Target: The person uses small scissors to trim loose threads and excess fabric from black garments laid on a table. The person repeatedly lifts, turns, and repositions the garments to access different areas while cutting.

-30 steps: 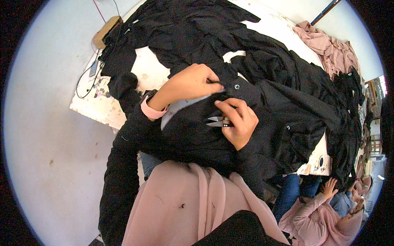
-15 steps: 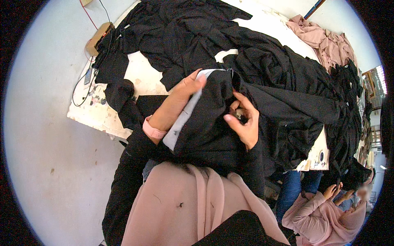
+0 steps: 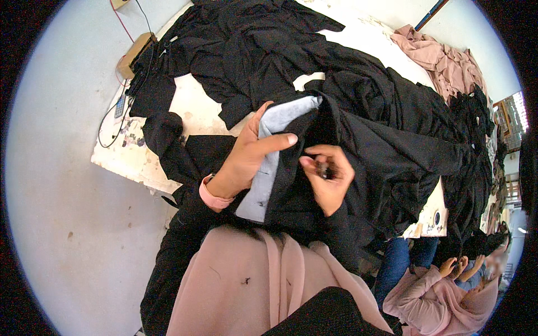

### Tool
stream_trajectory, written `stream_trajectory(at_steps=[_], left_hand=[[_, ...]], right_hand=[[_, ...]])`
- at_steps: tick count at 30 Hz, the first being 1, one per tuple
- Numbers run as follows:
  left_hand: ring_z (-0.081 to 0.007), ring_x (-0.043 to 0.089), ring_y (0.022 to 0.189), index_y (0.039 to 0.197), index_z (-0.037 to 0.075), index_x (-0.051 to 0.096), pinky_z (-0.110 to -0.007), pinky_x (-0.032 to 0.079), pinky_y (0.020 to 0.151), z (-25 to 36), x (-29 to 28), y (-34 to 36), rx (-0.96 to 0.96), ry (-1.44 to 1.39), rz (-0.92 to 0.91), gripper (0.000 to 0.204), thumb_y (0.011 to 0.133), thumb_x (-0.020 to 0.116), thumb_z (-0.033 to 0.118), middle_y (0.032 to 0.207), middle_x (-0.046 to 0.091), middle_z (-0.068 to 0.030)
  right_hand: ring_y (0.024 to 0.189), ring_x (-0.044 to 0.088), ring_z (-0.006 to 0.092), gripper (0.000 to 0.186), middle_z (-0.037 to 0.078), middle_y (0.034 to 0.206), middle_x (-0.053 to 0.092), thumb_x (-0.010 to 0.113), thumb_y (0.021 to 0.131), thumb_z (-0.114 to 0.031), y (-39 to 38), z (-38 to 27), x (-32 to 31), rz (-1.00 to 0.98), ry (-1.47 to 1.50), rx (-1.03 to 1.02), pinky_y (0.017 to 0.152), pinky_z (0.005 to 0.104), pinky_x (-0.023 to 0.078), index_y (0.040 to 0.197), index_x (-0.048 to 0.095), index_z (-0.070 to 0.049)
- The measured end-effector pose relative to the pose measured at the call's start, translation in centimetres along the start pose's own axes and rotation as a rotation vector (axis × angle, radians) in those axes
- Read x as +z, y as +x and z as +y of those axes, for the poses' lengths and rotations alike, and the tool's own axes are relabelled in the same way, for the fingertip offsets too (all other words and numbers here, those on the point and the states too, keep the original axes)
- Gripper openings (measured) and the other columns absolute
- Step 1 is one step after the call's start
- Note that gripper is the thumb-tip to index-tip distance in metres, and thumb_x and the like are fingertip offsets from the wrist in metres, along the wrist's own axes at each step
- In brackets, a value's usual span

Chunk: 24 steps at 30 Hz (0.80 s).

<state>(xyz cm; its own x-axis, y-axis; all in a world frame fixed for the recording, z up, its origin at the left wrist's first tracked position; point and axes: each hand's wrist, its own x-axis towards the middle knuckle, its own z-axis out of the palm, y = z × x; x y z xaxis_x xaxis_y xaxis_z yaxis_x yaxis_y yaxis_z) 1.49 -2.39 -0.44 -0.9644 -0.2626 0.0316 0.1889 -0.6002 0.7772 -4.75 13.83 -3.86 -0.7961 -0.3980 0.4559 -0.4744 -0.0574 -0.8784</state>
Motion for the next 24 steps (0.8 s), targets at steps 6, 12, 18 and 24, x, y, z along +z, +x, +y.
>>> stream_trajectory(at_steps=[6,12,18,24], left_hand=[[-0.0058,0.057,0.091,0.105,0.008,0.056,-0.024,0.045,0.084,-1.5,0.7,-0.5,0.214,0.332,-0.026,0.027,0.084,0.072,0.000,0.096,0.062,0.0031],[-0.0065,0.057,0.090,0.108,0.007,0.057,-0.024,0.044,0.082,-2.3,0.0,-0.4,0.211,0.370,0.001,0.028,0.084,0.068,-0.002,0.095,0.062,0.0031],[-0.0038,0.054,0.091,0.099,0.007,0.056,-0.022,0.043,0.083,-2.7,1.1,-0.6,0.219,0.267,0.041,0.023,0.085,0.073,0.001,0.097,0.062,0.0026],[-0.0054,0.061,0.095,0.095,0.005,0.058,-0.025,0.047,0.088,-2.9,1.7,-0.2,0.321,0.339,0.082,0.031,0.077,0.083,0.001,0.101,0.070,-0.0019]], right_hand=[[0.055,0.052,0.0165,0.045,0.005,0.068,0.058,0.080,0.073,-0.001,3.0,-4.7,-2.2,-0.014,-0.625,-0.382,0.052,0.0314,0.035,0.116,0.071,-0.009],[0.070,0.056,0.0057,0.016,0.003,0.080,0.068,0.074,0.087,-0.008,3.4,-2.9,-1.1,0.094,-0.141,-0.093,0.065,0.0220,0.043,0.102,0.070,-0.004],[0.071,0.051,0.0044,0.016,-0.003,0.079,0.063,0.071,0.095,-0.015,2.9,-2.0,-2.3,0.012,0.550,0.305,0.066,0.0195,0.041,0.088,0.061,-0.005],[0.075,0.054,0.0043,0.019,0.000,0.083,0.065,0.071,0.095,-0.012,2.5,-2.4,-1.1,0.183,0.113,0.077,0.069,0.0204,0.043,0.086,0.055,-0.006]])
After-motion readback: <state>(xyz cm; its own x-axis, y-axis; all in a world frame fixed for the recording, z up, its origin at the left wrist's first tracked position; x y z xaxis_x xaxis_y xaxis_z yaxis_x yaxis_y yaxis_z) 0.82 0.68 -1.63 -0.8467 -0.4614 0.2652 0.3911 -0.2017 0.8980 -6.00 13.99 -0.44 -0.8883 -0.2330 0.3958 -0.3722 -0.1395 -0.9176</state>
